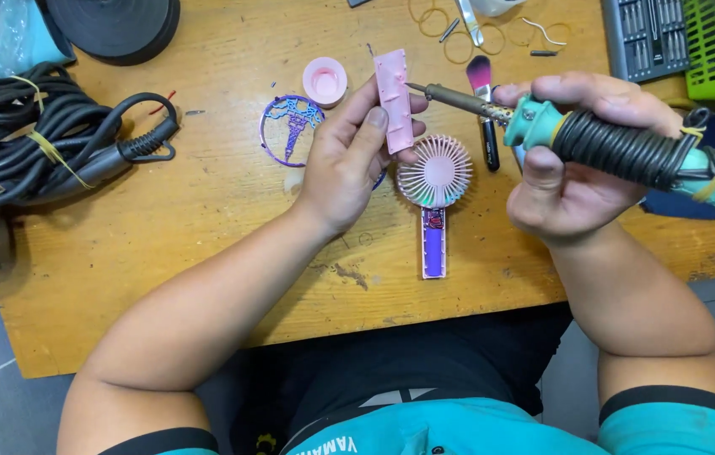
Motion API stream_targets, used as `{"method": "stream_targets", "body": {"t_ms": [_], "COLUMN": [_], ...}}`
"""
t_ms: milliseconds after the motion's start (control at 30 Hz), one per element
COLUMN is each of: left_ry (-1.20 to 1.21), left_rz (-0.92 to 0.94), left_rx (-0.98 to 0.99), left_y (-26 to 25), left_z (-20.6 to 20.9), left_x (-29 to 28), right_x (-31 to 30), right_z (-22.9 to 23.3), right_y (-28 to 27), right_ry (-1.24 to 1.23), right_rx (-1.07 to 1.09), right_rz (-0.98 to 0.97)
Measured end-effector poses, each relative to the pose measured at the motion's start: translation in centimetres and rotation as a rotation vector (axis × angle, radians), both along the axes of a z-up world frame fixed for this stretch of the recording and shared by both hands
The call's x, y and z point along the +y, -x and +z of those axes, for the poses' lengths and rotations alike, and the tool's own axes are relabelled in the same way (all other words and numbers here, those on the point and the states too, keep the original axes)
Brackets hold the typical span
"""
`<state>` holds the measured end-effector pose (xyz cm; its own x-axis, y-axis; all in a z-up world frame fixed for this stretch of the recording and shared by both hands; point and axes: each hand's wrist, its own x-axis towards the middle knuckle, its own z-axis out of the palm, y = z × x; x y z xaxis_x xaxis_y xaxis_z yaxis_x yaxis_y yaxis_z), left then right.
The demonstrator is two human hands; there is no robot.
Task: The person cleans a pink plastic fan handle with a brush, then uses a soldering iron to smooth the surface. They wipe the handle with a cloth, attach it to the fan head, and test the device by turning it on. Finally, they clean a separate purple fan component with the cloth.
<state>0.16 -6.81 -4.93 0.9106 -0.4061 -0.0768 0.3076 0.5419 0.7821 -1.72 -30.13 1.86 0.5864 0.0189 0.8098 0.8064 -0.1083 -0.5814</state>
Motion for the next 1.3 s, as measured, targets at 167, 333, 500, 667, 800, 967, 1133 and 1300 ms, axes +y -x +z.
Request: {"method": "stream_targets", "body": {"t_ms": [167,333,500,667,800,967,1133,1300], "left_ry": [-0.036,-0.147,-0.170,-0.177,-0.205,-0.182,-0.256,-0.292], "left_rz": [-0.009,-0.007,-0.007,-0.004,-0.001,-0.001,0.033,0.067], "left_rx": [-0.026,-0.119,-0.144,-0.134,-0.158,-0.165,-0.227,-0.283], "left_y": [0.1,0.4,0.4,0.4,0.5,0.6,0.5,0.4], "left_z": [-0.2,0.9,1.0,1.4,1.5,1.3,1.0,1.1], "left_x": [-0.1,0.2,0.1,0.1,0.2,0.2,0.3,0.3], "right_x": [-0.4,-0.5,-0.7,-0.7,-1.1,-1.2,-1.5,-1.3], "right_z": [0.6,0.9,0.6,0.6,0.7,0.7,0.9,0.9], "right_y": [0.2,0.5,0.0,0.0,-0.2,0.0,0.4,0.3], "right_ry": [0.061,0.128,0.109,0.112,0.138,0.155,0.179,0.193], "right_rx": [-0.019,-0.051,-0.092,-0.095,-0.125,-0.123,-0.099,-0.107], "right_rz": [0.021,0.009,0.043,0.066,0.075,0.056,0.048,-0.019]}}
